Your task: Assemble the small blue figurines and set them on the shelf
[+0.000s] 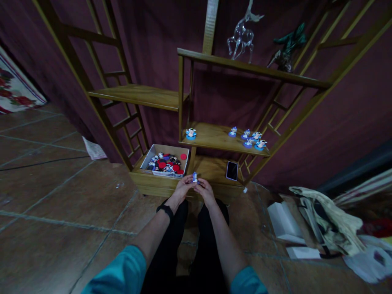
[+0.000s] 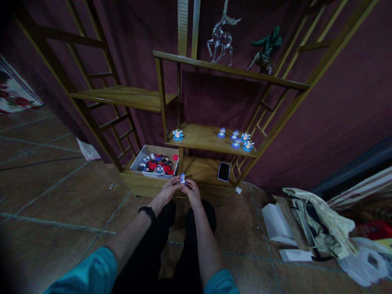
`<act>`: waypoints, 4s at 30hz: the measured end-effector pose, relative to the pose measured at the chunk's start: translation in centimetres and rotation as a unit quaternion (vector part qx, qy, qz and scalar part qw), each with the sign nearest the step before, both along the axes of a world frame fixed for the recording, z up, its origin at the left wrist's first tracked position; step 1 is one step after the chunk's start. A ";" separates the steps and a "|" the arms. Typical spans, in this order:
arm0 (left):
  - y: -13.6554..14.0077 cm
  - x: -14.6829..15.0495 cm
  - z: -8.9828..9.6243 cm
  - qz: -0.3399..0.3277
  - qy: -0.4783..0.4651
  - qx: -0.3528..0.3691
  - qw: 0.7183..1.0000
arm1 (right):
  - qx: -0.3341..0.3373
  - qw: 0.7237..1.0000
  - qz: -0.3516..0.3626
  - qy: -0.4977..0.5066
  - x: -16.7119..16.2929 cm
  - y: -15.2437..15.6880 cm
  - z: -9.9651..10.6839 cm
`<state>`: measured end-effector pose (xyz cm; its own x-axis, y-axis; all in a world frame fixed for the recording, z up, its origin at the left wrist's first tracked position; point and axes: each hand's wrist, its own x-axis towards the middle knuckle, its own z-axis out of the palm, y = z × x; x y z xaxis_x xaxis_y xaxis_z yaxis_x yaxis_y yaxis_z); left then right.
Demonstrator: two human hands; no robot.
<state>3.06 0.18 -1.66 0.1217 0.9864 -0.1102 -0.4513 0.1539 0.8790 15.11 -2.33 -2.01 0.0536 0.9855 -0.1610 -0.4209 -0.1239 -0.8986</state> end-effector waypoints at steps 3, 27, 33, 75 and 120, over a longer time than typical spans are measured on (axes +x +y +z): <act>-0.1 0.1 0.1 0.005 0.008 0.001 1.000 | 0.000 1.000 0.002 0.018 0.0 -0.1 0.3; -0.6 -0.2 0.9 -0.068 -0.053 -0.022 0.996 | 0.019 0.994 -0.017 0.107 0.5 0.0 0.2; -0.5 -0.1 0.4 -0.036 -0.056 -0.019 0.998 | 0.014 0.996 -0.004 0.092 0.8 -0.1 0.4; -0.6 -0.3 0.7 -0.039 -0.039 -0.062 0.997 | -0.017 0.991 -0.024 0.132 0.7 -0.1 0.0; -1.0 0.2 0.4 -0.019 0.075 0.022 0.997 | -0.033 0.993 -0.031 0.105 0.7 0.4 -0.7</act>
<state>3.30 -0.77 -1.22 0.1451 0.9855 -0.0874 -0.3088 0.1291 0.9423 15.80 -1.93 -2.68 0.0724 0.9683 -0.2391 -0.6065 -0.1475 -0.7812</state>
